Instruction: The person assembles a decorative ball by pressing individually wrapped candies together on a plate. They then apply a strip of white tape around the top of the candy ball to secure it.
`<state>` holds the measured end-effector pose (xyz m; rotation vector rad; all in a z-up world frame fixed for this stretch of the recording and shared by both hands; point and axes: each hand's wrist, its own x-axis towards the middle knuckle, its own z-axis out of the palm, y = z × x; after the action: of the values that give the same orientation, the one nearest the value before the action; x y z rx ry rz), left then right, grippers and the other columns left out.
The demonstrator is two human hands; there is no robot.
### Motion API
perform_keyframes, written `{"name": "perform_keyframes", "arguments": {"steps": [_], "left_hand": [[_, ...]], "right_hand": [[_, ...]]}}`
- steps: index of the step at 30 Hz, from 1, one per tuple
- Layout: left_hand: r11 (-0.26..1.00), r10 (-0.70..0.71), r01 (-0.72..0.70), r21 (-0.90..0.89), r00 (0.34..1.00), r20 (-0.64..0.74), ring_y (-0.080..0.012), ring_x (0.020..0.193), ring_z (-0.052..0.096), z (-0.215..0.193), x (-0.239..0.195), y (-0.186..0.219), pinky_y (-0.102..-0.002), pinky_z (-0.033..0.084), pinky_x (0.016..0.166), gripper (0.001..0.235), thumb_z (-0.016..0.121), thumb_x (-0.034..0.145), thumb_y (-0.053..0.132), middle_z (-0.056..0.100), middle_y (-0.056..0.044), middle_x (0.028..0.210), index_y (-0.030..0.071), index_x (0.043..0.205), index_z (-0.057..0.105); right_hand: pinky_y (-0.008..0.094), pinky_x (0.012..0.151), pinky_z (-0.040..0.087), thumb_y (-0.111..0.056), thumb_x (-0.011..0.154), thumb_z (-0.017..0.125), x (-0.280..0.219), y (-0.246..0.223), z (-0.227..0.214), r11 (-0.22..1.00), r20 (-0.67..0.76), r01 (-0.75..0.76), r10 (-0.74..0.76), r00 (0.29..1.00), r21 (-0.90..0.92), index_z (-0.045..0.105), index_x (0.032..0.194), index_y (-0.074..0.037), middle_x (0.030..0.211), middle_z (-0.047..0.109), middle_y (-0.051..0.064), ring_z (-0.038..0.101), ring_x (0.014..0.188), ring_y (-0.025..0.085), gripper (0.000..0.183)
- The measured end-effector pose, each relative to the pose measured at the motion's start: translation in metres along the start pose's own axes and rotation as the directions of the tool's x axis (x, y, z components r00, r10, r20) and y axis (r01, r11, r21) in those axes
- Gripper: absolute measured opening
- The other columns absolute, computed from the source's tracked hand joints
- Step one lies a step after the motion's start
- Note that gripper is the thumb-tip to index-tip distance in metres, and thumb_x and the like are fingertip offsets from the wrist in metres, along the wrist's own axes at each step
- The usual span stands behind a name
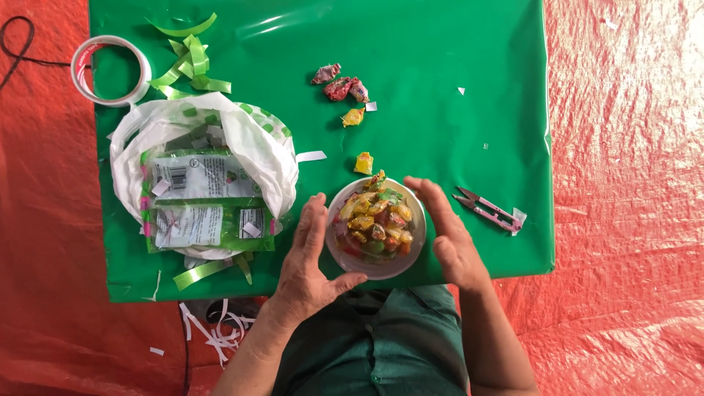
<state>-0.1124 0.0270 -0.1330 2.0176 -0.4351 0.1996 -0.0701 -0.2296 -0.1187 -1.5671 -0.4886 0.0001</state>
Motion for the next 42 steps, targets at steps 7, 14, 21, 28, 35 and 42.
{"name": "perform_keyframes", "arguments": {"steps": [7,14,21,28,35,42], "left_hand": [[0.998,-0.056,0.056,0.036,0.998,0.017,-0.0503,0.154,0.018,0.005,-0.001,0.002,-0.069,0.035,0.118,0.127,0.093,0.075,0.044,0.015,-0.02,0.17,0.013,0.165,0.009],[0.997,0.063,-0.06,0.038,0.994,-0.09,-0.0502,0.155,0.023,0.022,0.015,0.004,-0.065,0.031,0.122,0.132,0.092,0.072,0.054,0.021,-0.022,0.169,0.013,0.166,0.009],[0.986,0.164,-0.168,-0.005,0.972,-0.168,-0.0507,0.153,0.03,0.041,0.027,0.0,-0.063,0.028,0.125,0.104,0.064,0.09,0.067,0.033,-0.024,0.165,0.008,0.164,0.022],[0.986,0.164,-0.154,0.07,0.97,-0.179,-0.0489,0.15,0.036,0.047,0.028,-0.001,-0.06,0.03,0.122,0.087,0.051,0.098,0.066,0.04,-0.021,0.163,0.009,0.161,0.034],[0.988,0.14,-0.127,0.091,0.976,-0.167,-0.0448,0.147,0.044,0.049,0.027,-0.006,-0.058,0.032,0.12,0.086,0.051,0.095,0.07,0.048,-0.018,0.157,0.009,0.155,0.046],[0.975,0.216,-0.205,0.09,0.967,-0.135,-0.0439,0.15,0.043,0.032,0.031,0.01,-0.055,0.033,0.125,0.072,0.039,0.106,0.059,0.048,-0.019,0.156,0.002,0.15,0.044]], "right_hand": [[0.05,0.126,0.022,-0.069,0.103,0.032,0.001,0.028,0.003,0.98,-0.09,0.069,-0.053,0.995,0.189,0.018,0.164,-0.004,0.162,0.037,0.025,0.029,0.154,0.04,0.091],[0.053,0.125,0.022,-0.059,0.106,0.019,0.015,-0.005,0.026,0.976,0.005,0.038,-0.038,0.999,-0.216,0.027,0.161,-0.001,0.158,0.045,0.023,0.035,0.151,0.04,0.08],[0.05,0.123,0.029,-0.059,0.106,0.022,0.022,-0.016,0.036,0.922,0.033,0.096,-0.09,0.995,-0.374,0.04,0.156,0.0,0.154,0.051,0.018,0.041,0.148,0.04,0.079],[0.054,0.117,0.033,-0.05,0.109,0.03,0.023,-0.007,0.039,0.905,0.034,0.189,-0.19,0.981,-0.382,0.05,0.145,0.004,0.145,0.057,0.021,0.048,0.142,0.045,0.068],[0.055,0.116,0.034,-0.051,0.109,0.03,0.022,-0.003,0.04,0.884,0.041,0.2,-0.201,0.979,-0.423,0.056,0.134,0.003,0.142,0.06,0.022,0.053,0.139,0.046,0.065],[0.054,0.121,0.032,-0.056,0.11,0.024,0.019,-0.016,0.039,0.859,0.066,0.133,-0.116,0.991,-0.494,0.056,0.136,-0.004,0.147,0.055,0.019,0.048,0.143,0.04,0.066]]}}
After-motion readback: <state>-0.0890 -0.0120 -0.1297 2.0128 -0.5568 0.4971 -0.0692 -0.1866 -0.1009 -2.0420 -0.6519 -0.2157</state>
